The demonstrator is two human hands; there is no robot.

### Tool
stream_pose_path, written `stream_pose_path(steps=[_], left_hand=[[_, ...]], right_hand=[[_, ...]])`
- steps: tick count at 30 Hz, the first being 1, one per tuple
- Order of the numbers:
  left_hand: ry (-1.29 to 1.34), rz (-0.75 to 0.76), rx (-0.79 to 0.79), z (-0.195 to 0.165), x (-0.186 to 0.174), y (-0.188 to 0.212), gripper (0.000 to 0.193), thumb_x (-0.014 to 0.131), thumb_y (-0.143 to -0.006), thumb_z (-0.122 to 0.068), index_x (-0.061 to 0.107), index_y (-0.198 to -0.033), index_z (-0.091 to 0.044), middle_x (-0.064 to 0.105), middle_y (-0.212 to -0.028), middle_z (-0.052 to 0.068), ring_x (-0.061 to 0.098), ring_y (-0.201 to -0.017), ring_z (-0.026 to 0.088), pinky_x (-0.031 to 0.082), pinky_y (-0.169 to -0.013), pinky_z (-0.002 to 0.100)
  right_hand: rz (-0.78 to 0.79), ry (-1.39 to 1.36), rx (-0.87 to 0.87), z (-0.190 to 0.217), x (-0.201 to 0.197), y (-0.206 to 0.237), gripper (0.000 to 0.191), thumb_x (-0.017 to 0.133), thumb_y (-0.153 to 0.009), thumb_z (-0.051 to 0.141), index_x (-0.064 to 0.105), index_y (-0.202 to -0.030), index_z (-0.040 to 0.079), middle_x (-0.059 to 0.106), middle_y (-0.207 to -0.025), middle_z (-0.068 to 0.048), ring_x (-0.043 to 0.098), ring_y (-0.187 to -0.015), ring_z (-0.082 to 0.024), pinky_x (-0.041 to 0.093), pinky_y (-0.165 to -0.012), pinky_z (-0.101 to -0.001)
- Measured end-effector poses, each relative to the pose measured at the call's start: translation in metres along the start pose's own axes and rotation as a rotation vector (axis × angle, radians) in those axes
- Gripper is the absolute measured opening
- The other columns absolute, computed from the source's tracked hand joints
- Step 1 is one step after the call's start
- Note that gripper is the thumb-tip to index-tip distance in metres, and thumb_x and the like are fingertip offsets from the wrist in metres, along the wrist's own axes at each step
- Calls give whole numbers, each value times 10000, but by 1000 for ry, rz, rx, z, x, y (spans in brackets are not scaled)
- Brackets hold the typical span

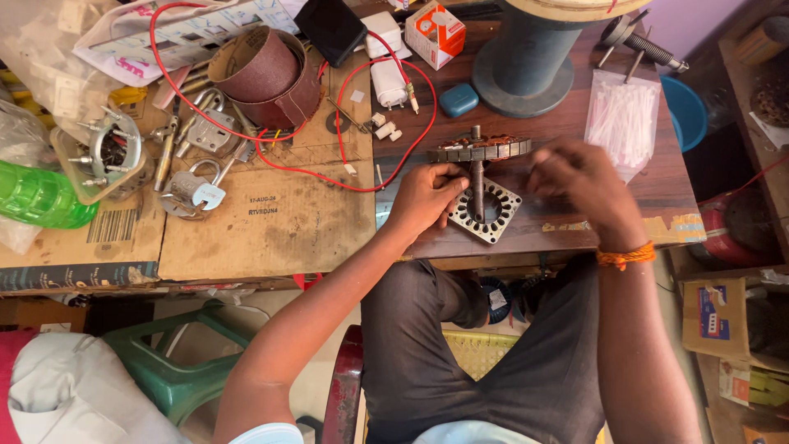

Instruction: The person works at a cluttered workbench fitting copper wire coils into the slots of a circular motor armature, pressing and seating each winding by hand. They then lift the armature and align it onto a shaft passing through a square motor end plate, adjusting it into place.

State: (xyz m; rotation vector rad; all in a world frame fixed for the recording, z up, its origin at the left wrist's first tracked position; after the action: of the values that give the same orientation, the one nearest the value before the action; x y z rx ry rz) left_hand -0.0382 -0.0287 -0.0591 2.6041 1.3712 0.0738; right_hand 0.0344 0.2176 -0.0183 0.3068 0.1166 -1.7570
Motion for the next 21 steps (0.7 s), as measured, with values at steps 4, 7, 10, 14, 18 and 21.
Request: stream_pose_path(steps=[4,7,10,14,18,21], left_hand=[[-562,-247,540,-18,-6,13,138,727,-971,-194,765,-1003,-65,678,-680,-41,584,-571,32,447,-516,267],[-351,-72,136,-28,-21,22,166,688,-943,-205,739,-1002,-58,520,-575,-20,519,-485,36,445,-451,279],[-380,-53,69,-47,-35,37,168,697,-921,-200,743,-994,-57,526,-556,-28,526,-477,44,454,-466,267],[-387,-60,125,-68,-42,59,157,701,-935,-189,744,-1027,-68,538,-572,-30,519,-514,40,428,-479,271],[-559,-154,311,-68,-27,88,126,727,-940,-170,762,-1035,-95,579,-650,-49,511,-520,47,407,-499,285],[-533,-168,343,-59,-17,89,122,740,-938,-165,767,-1028,-87,631,-678,-49,538,-523,57,421,-508,274]], right_hand=[[-201,-157,-166,-8,-30,4,146,643,-1073,101,690,-1107,-33,668,-898,-9,612,-818,-85,508,-761,-238],[-234,-209,-180,-12,-32,18,120,641,-1089,62,693,-1104,-45,654,-877,-31,603,-811,-94,489,-756,-238],[-215,-239,-185,-8,-19,37,117,639,-1077,53,692,-1095,-50,663,-882,-29,615,-819,-95,504,-773,-243],[-156,-140,-160,10,11,60,143,640,-1047,71,709,-1080,-50,690,-885,-16,633,-819,-86,523,-772,-248],[-90,-59,-44,28,44,70,144,661,-992,112,724,-1065,5,701,-836,-11,637,-753,-87,528,-674,-269],[-68,102,-152,39,60,63,170,693,-961,109,726,-1112,37,666,-835,-49,610,-707,-122,490,-595,-307]])
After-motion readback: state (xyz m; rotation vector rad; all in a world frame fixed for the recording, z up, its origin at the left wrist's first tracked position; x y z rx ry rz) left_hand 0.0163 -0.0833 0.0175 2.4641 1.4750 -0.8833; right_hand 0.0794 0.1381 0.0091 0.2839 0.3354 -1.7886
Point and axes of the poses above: each hand's wrist, its own y-axis away from the middle knuckle, its own x-axis out of the palm, z = x × y, the point moved 2 cm from there along -y, towards the middle knuckle
